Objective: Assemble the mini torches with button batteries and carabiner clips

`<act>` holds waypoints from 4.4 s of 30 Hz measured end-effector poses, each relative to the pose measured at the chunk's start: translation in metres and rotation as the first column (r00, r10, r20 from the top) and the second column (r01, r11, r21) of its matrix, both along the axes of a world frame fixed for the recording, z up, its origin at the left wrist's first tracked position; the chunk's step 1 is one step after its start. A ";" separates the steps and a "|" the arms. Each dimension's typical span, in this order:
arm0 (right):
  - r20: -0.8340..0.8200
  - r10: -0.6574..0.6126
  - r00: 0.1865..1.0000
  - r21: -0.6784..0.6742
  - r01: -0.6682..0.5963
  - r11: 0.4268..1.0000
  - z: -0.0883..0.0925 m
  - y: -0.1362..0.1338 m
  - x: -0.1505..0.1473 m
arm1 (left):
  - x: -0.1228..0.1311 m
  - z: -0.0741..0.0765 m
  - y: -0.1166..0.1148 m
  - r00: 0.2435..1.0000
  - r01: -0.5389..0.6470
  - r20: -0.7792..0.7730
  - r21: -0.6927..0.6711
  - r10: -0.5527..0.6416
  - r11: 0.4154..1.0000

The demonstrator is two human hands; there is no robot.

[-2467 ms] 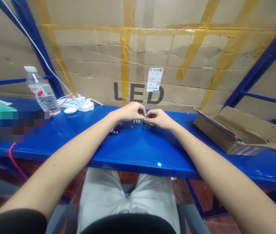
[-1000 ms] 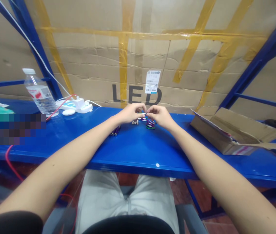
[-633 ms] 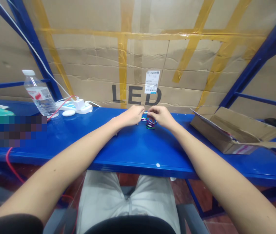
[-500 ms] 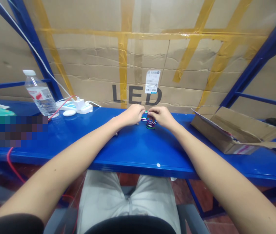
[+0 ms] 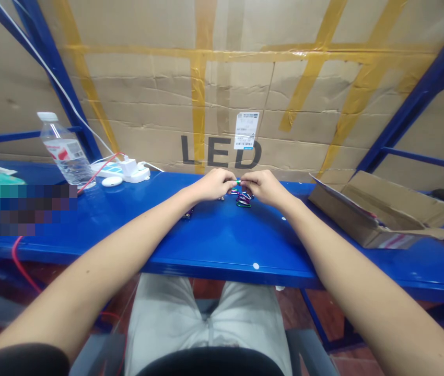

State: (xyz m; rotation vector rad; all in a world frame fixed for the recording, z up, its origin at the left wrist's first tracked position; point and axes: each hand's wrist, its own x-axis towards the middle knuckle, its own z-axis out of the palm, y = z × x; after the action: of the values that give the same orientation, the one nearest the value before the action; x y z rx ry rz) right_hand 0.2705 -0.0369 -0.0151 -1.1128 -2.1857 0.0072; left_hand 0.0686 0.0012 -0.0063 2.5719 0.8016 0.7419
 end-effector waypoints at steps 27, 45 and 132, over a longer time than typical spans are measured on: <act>-0.426 -0.006 0.905 -0.511 -0.235 0.827 0.009 -0.007 0.005 | 0.009 -0.005 -0.010 0.962 0.075 0.252 0.124 -0.104 0.989; -0.368 -0.016 0.930 -0.527 -0.195 0.827 0.010 -0.007 0.008 | 0.010 -0.008 -0.010 0.974 0.035 0.221 0.087 -0.054 0.996; -0.569 -0.217 0.794 -0.690 -0.316 0.651 0.015 -0.012 0.006 | 0.020 -0.013 -0.016 0.999 0.019 0.028 0.317 -0.029 0.948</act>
State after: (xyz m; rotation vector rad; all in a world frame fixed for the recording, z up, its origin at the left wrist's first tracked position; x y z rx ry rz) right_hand 0.2768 -0.0492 0.0001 -1.2230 -1.5765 1.2739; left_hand 0.0883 -0.0151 -0.0196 2.8364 0.6869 0.9724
